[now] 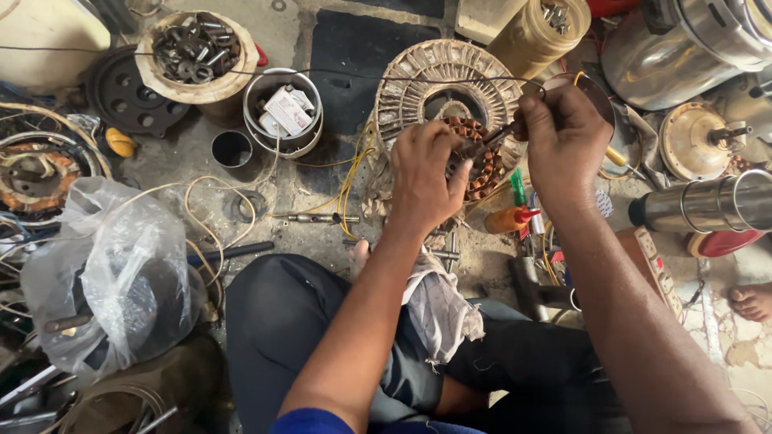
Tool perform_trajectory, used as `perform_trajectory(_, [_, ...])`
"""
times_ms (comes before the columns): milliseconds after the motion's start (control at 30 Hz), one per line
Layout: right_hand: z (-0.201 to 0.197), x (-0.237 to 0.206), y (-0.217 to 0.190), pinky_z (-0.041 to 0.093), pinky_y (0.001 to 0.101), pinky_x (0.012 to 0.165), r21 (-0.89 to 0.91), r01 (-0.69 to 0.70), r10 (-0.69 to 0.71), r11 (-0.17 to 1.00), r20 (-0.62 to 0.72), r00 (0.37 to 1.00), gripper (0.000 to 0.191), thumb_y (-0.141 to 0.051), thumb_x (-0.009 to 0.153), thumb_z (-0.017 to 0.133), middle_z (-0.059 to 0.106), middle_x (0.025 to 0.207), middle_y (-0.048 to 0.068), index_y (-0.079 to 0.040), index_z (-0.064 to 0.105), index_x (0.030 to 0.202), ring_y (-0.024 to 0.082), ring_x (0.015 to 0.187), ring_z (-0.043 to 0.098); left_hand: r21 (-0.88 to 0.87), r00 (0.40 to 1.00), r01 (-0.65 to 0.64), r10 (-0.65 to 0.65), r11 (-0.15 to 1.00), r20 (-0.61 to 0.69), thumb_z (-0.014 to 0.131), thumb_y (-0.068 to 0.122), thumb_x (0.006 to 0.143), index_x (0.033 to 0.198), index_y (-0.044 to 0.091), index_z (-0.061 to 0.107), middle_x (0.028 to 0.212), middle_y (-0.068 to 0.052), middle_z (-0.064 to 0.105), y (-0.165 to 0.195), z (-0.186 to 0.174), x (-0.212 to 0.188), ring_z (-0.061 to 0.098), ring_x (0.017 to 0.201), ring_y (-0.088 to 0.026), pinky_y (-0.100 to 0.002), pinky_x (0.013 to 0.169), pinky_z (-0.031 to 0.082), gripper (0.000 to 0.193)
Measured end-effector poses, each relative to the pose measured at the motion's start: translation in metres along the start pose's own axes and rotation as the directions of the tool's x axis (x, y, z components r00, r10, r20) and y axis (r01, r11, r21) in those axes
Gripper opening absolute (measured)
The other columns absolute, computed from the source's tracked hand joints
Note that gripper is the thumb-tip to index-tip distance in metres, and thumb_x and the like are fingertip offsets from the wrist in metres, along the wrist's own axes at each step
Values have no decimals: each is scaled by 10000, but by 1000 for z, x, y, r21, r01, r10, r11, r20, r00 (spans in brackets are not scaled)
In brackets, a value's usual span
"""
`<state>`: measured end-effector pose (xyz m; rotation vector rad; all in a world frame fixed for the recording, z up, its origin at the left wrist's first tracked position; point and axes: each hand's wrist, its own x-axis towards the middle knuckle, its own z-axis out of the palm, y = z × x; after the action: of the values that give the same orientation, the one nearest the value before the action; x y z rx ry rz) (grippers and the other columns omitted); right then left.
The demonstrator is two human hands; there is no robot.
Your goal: The person is repairing an electric motor stator while sitting on the floor. They use a metal rod to tap the copper windings, a screwdriver to adjust components, and pliers to manipulate wires. The workspace is cluttered with various tools and motor parts.
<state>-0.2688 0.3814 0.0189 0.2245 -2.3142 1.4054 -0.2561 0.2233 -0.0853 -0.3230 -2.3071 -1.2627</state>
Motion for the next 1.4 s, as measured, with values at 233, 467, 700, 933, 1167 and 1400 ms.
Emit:
perform_trajectory(233, [-2,-10,-5,519,252,669,-198,117,-115,973,21,993,188,-25,1117,715,689,838,43,44,633,962,90,745,635,-195,976,185,-204,963,-82,841,195,836,915,114,704,1266,-44,607,3,17,-8,489,1306,-312,-442,1117,459,178])
perform_trajectory(467, [-1,-7,-1,561,247,661,-56,-3,1,998,-37,999,179,-31,1112,678,672,843,26,27,600,962,82,742,666,-204,994,75,-90,976,-65,717,189,946,1403,42,455,1512,-238,360,11,14,-23,296,1460,-481,-595,1167,337,547])
perform_trajectory(700, [7,-4,-1,539,233,629,106,-40,46,994,-48,998,146,-10,1101,661,643,844,1,5,595,972,61,714,630,-255,959,63,-129,965,-253,641,151,1036,1293,57,517,1555,-253,383,20,37,-34,386,1500,-461,-571,1237,388,301])
perform_trajectory(933, [3,-8,-12,525,251,613,-91,21,-27,996,-67,997,188,-15,1121,682,656,819,14,26,599,958,72,702,620,-357,956,14,-117,934,-269,687,105,949,1084,94,583,1497,-217,423,3,43,-26,470,1441,-450,-495,1199,462,171])
perform_trajectory(1167, [-3,-11,-18,557,258,648,-122,39,-48,992,-66,997,178,-34,1137,671,688,883,32,35,593,992,85,742,672,-309,978,-60,-7,949,-211,734,88,927,1110,99,620,1502,-185,453,2,29,-20,481,1437,-425,-500,1207,458,216])
perform_trajectory(1400, [-5,-7,-15,602,267,661,-85,20,-28,996,-93,995,184,-66,1143,662,698,882,53,31,597,1000,93,742,691,-301,989,-47,3,953,-147,785,142,899,1183,144,600,1528,-182,406,1,26,-16,447,1458,-422,-510,1222,447,338])
